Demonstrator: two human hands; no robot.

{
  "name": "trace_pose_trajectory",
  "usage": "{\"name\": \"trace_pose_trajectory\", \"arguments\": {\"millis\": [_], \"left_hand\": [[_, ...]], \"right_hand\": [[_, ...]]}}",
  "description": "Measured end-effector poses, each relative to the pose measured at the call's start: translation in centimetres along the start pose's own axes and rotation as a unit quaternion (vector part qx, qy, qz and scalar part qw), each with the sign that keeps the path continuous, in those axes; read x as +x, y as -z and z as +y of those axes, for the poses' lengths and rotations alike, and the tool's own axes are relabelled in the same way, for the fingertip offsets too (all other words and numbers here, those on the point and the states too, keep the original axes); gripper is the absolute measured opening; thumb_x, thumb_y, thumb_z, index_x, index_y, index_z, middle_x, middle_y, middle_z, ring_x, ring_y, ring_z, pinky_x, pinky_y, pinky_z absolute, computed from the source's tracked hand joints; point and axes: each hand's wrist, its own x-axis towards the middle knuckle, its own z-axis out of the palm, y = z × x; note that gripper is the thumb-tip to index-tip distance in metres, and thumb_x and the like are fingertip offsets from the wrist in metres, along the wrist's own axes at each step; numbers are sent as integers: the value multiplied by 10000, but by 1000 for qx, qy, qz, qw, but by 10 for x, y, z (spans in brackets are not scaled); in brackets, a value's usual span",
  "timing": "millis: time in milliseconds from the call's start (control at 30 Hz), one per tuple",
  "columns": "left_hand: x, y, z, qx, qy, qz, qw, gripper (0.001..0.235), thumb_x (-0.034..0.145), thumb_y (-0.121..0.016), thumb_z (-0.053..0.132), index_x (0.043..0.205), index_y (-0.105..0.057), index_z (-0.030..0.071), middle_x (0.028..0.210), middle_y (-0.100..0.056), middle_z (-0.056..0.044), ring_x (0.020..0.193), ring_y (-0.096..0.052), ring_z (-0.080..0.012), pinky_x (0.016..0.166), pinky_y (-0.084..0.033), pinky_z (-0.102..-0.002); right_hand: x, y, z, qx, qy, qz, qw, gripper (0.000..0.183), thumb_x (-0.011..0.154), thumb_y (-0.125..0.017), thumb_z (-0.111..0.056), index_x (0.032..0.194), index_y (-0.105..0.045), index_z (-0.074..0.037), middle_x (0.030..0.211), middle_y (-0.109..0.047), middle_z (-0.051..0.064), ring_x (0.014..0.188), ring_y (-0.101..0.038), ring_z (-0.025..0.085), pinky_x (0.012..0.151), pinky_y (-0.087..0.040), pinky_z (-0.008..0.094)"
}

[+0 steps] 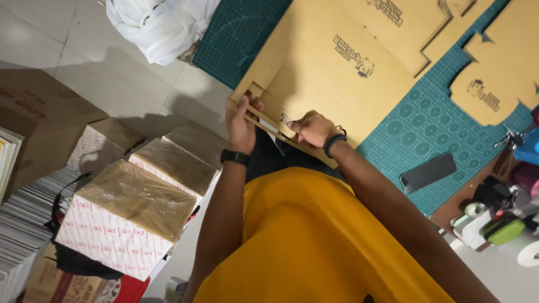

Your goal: Manually separating pre-cut cardboard shapes from a larger sheet by punching them out with hands.

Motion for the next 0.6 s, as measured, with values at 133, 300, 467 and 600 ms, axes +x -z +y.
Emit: {"name": "trace_pose_trajectory", "arguments": {"millis": [133,300,467,600], "left_hand": [[-25,-9,-11,-69,17,46,996,492,1003,-633,461,1246,-557,40,1128,-691,-125,1033,-717,-262,1037,-552,-440],[-37,-29,-7,-13,1,32,999,393,1063,-454,532,1092,-461,140,823,-482,-22,748,-584,-189,817,-537,-357],[-53,-30,13,-110,146,-26,983,382,1031,-483,563,947,-486,190,665,-230,79,471,-291,-79,436,-313,-221],[-81,-54,50,-95,252,-51,962,345,1068,-456,486,861,-438,210,639,-207,112,436,-242,-37,390,-237,-168]], "right_hand": [[10,-7,9,-6,-15,-9,1000,494,827,-715,-560,661,-787,-101,629,-725,112,640,-714,329,675,-577,404],[43,-18,37,36,-6,-5,999,509,801,-784,-488,732,-775,16,606,-649,263,667,-696,442,618,-540,479],[39,-16,30,133,48,-35,989,443,882,-782,-308,600,-670,15,423,-578,136,289,-546,176,244,-392,207],[23,-12,8,163,-19,-2,986,480,831,-817,-389,515,-686,-52,371,-525,99,290,-496,177,279,-406,283]]}}
